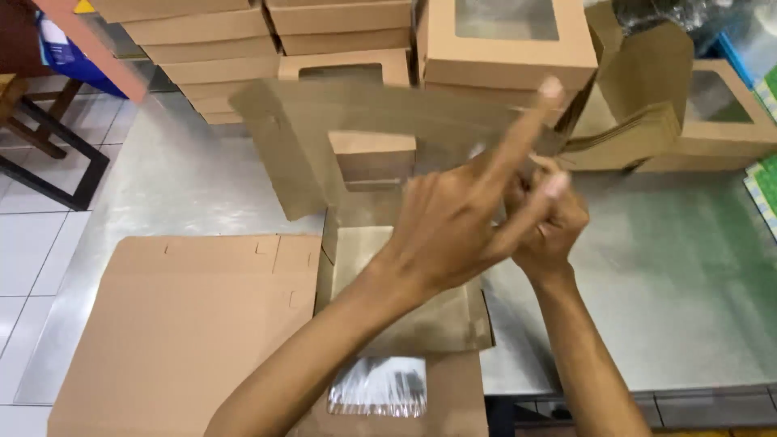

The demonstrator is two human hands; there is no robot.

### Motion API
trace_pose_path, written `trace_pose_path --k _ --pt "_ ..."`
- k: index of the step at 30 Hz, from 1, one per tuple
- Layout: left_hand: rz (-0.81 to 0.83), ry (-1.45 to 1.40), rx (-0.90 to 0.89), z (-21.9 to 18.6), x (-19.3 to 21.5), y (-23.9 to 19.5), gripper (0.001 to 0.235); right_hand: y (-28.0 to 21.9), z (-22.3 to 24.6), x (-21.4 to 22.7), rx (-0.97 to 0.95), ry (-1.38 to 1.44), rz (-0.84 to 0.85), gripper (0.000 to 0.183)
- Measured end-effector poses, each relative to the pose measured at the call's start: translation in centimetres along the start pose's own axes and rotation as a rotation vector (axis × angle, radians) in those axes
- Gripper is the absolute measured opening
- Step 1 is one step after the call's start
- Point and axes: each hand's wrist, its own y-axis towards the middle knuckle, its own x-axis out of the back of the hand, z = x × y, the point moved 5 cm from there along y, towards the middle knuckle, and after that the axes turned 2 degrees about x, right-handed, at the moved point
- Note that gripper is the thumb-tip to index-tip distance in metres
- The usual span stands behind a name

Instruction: The person assembles a flat cardboard box with a clear window by folding the sides and tucking the tabs into slots. The finished box is placed on a stack of completed boxes.

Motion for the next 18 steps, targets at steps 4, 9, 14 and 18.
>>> trace_pose_path --k 4,9,14,18 --pt "-0.298 0.016 -0.098 -3.3 3.1 1.3 0.036 1.6 2.6 -0.6 -0.041 0.125 0.043 0.032" --pt "-0.351 -0.173 -0.100 -1.7 4.1 0.2 0.007 2.5 1.4 -1.0 -0.001 0.149 0.176 0.023" --pt "-0.355 -0.205 -0.085 -0.7 5.4 -0.7 0.017 4.7 1.5 -1.1 0.015 0.156 0.255 0.015" --pt "-0.476 -0.321 0.067 1.1 4.9 -1.8 0.026 3.7 0.6 -0.9 -0.135 0.186 0.156 0.021"
